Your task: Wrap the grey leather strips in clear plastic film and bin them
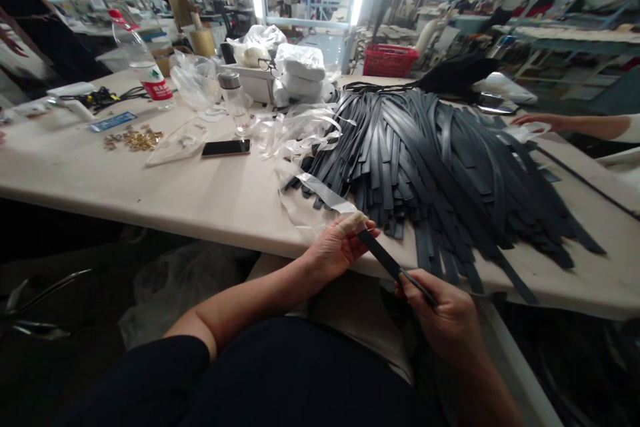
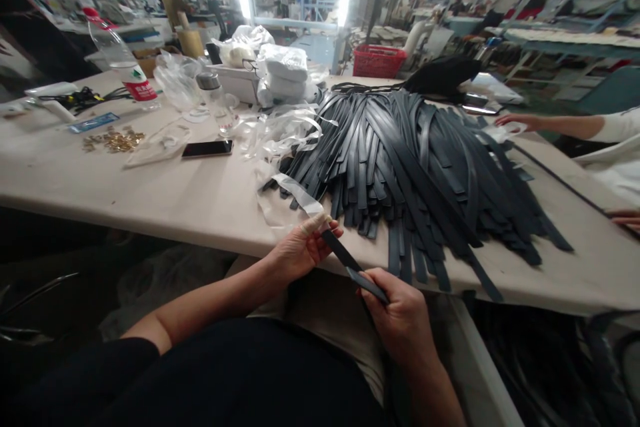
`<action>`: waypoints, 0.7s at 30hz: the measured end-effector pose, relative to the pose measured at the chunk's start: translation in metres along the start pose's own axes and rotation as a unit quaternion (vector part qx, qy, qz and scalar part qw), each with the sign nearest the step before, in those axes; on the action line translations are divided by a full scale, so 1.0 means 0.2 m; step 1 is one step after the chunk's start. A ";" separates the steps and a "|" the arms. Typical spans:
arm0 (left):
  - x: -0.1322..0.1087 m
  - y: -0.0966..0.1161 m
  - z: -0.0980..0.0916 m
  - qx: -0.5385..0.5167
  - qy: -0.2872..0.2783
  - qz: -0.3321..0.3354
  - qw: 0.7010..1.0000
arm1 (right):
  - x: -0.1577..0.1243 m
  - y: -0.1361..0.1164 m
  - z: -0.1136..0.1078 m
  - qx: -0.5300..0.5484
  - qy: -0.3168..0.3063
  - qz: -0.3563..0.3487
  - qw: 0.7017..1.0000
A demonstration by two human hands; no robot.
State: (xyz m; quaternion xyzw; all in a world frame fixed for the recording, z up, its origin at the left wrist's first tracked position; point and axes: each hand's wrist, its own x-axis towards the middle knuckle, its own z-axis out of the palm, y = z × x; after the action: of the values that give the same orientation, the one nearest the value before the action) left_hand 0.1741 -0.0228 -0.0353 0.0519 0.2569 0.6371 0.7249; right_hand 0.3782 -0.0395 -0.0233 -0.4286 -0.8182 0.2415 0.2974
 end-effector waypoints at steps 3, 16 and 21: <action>0.00 -0.01 -0.01 0.005 0.007 0.000 1.000 | 0.00 0.04 0.01 -0.005 0.000 -0.006 1.000; 0.03 -0.15 -0.03 0.047 0.072 0.016 0.996 | 0.01 0.06 0.14 -0.030 0.045 -0.003 0.999; 0.11 -0.17 -0.09 0.073 0.031 0.001 0.997 | 0.08 0.14 0.23 0.113 0.043 0.026 0.992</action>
State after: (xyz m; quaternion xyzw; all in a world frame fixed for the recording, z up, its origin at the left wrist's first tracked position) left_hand 0.1971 -0.0121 -0.0708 0.0855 0.3250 0.6189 0.7099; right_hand 0.3545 -0.0172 -0.0703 -0.4233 -0.7605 0.3215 0.3728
